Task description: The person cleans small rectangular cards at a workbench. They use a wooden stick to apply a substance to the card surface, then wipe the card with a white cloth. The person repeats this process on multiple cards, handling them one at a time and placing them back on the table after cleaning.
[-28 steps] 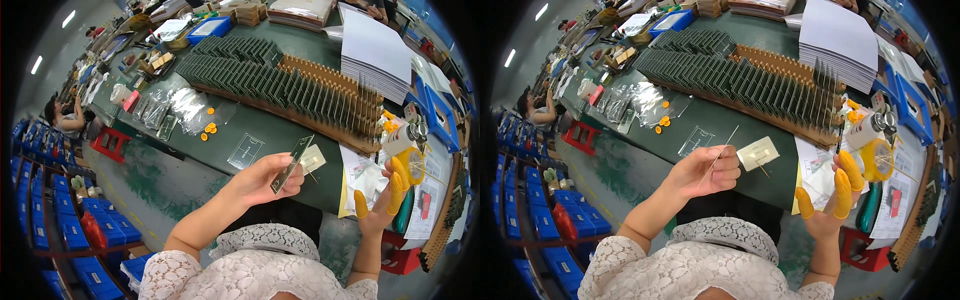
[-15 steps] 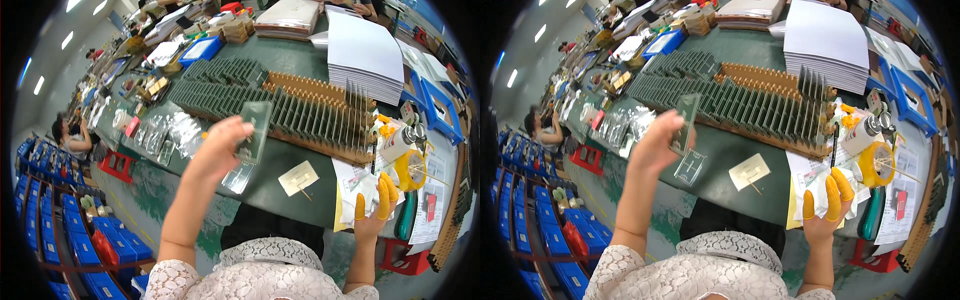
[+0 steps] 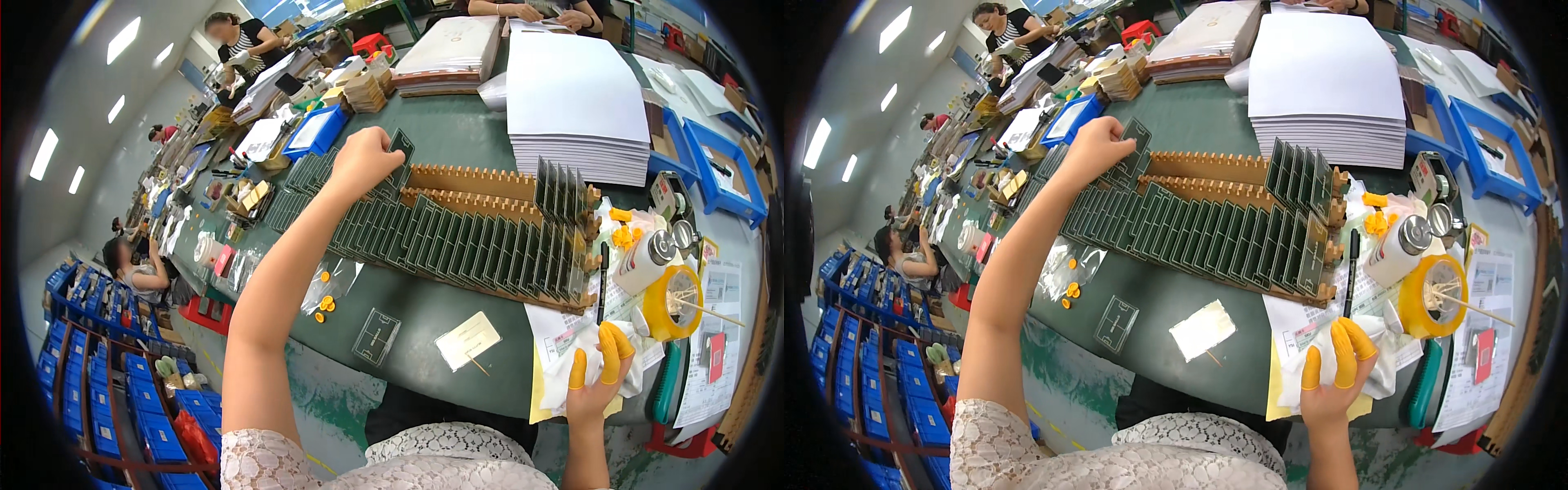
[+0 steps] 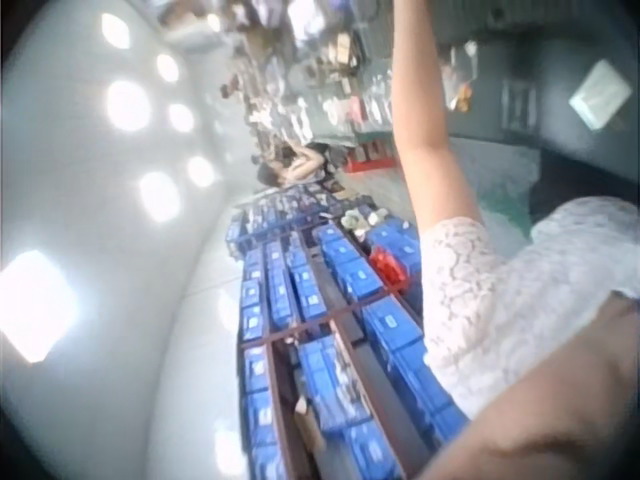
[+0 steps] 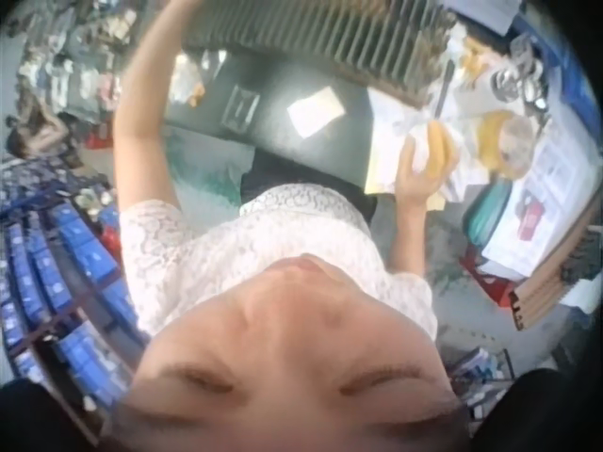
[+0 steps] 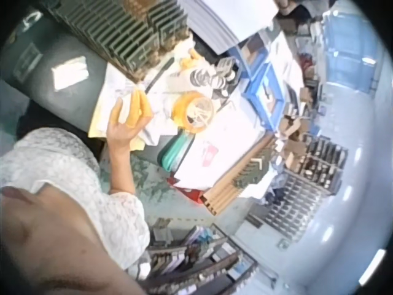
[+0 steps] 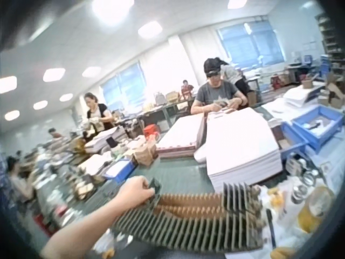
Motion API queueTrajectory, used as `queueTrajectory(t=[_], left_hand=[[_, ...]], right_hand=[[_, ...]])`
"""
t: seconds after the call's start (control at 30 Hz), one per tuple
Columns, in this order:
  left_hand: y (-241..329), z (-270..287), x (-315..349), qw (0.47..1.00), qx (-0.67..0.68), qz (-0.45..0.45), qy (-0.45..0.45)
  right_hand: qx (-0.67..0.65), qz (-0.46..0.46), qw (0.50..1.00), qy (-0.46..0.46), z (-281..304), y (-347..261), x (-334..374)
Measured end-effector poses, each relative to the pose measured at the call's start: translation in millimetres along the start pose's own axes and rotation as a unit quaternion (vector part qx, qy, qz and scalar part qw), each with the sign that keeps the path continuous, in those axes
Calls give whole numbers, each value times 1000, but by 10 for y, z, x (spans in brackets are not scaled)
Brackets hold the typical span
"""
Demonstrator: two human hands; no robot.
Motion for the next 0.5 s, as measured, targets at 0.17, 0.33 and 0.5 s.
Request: queueTrajectory(t=[0.17,0.33,0.5], left_hand=[[11,-171,-13,998,-52,15,-27],[-56,-224,-50,997,-65,17,-34],[-117,-287,-73,997,-64,16,-38]], right_hand=[[-7,-11,1000,-9,19,24,-13],[-22,-23,999,-17,27,27,-17],[-15,-19,999,-23,28,29,-39]])
Point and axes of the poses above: each hand's wrist, its own x-axis away from the middle knuckle, its own z-axis out of the back of the hand, y = z × x, the point moved 5 cm from there along -x, towards the middle knuckle, and after that the axes turned 12 degrees about x, right-handed, at the moved point
